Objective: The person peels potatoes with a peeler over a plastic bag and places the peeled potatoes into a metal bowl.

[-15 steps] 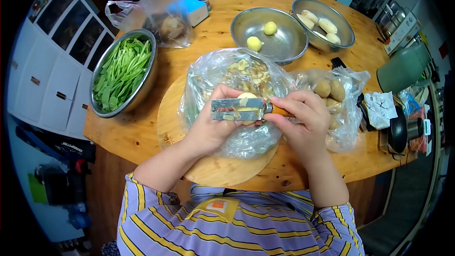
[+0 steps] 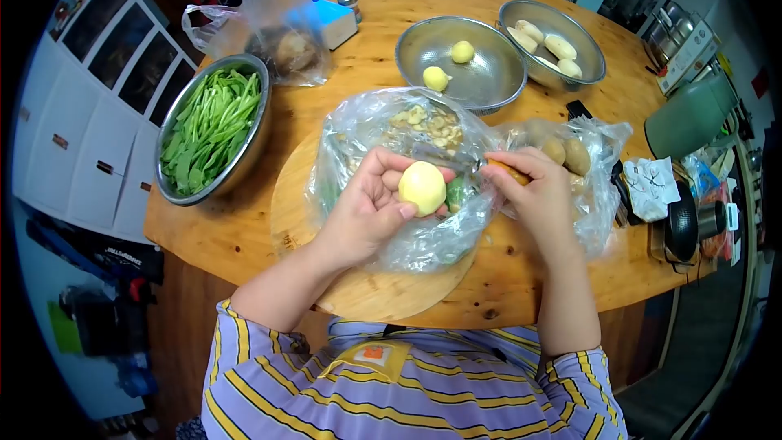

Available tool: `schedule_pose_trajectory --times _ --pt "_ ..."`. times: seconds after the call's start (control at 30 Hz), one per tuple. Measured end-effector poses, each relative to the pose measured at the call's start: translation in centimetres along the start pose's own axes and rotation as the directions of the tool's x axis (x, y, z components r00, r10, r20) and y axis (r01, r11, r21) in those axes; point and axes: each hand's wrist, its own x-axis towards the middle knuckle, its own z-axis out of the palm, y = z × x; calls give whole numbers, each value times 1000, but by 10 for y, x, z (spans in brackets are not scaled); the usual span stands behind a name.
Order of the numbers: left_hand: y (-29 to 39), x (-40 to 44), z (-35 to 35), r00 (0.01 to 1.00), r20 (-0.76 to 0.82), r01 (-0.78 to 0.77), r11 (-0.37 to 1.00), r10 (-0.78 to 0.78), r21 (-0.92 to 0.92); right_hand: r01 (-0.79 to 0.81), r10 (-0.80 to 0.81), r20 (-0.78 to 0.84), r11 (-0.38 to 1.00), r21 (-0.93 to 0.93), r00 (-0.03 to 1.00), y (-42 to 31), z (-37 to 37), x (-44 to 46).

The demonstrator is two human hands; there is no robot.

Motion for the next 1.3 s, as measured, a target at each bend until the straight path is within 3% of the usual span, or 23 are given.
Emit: schedule_pose_trajectory --times 0.1,0.2,0.23,0.33,0.47,0.5,0.57,0.6,0.63,0.67,0.7,0.77,0.87,0.93,1.0,1.03,1.1,1.17,1.27,1.3 --pt "2 3 5 999 -20 -40 999 40 -11 212 -213 11 966 -151 977 -6 12 -5" --pt "2 3 9 993 -111 -38 999 41 23 461 -505 -26 806 -371 863 -28 11 -5" --pt "0 3 6 994 -107 -37 999 38 18 464 -507 -4 793 -393 862 -36 7 -8" --pt "-4 3 2 997 -55 -57 998 59 32 641 -641 57 751 -160 765 -44 11 -8" --pt "-15 2 -2 986 18 -164 986 163 40 644 -640 106 765 -2 761 -43 25 -6" --pt "-14 2 -1 987 -6 -159 986 160 46 604 -605 91 796 49 791 -54 24 -4" --pt "-8 0 5 987 -54 -145 988 148 56 257 -266 75 960 107 961 -54 20 4" --pt "-7 0 7 987 -75 -135 989 139 58 64 -74 70 989 135 995 -52 16 9" --pt "-9 -1 7 986 -85 -130 984 141 118 46 -54 64 992 121 997 -33 14 25" --pt "-9 -2 7 989 -75 -118 985 128 123 -70 59 90 989 130 994 -27 9 40" --pt "-7 -3 7 992 -62 -105 986 113 129 -23 21 11 960 278 1000 -19 14 52" --pt "-9 -4 9 991 -52 -113 978 124 175 15 1 -50 946 322 999 -19 8 58" --pt "-1 -3 9 995 -80 -49 988 61 144 -35 35 1 995 91 999 -26 -23 41" --pt "0 -4 11 993 -108 -19 974 45 227 -14 14 13 1000 9 1000 -13 -47 23" --pt "7 -6 13 996 -86 10 940 20 342 -100 93 -50 982 -159 994 1 -64 4" --pt "-1 -5 16 991 -52 -99 941 122 322 -143 129 -73 958 -248 989 1 -72 -6" --pt "-1 -8 17 985 -23 -142 891 168 431 -191 157 -126 924 -332 980 10 -84 -19" --pt "-1 -8 14 971 9 -198 790 237 580 -192 164 -103 883 -429 981 18 -93 -32" --pt "11 -7 33 925 -19 -174 467 380 867 -153 151 -52 808 -569 987 21 -99 -50" --pt "9 -3 35 905 24 -230 441 425 868 -128 126 -46 786 -605 991 27 -98 -54"
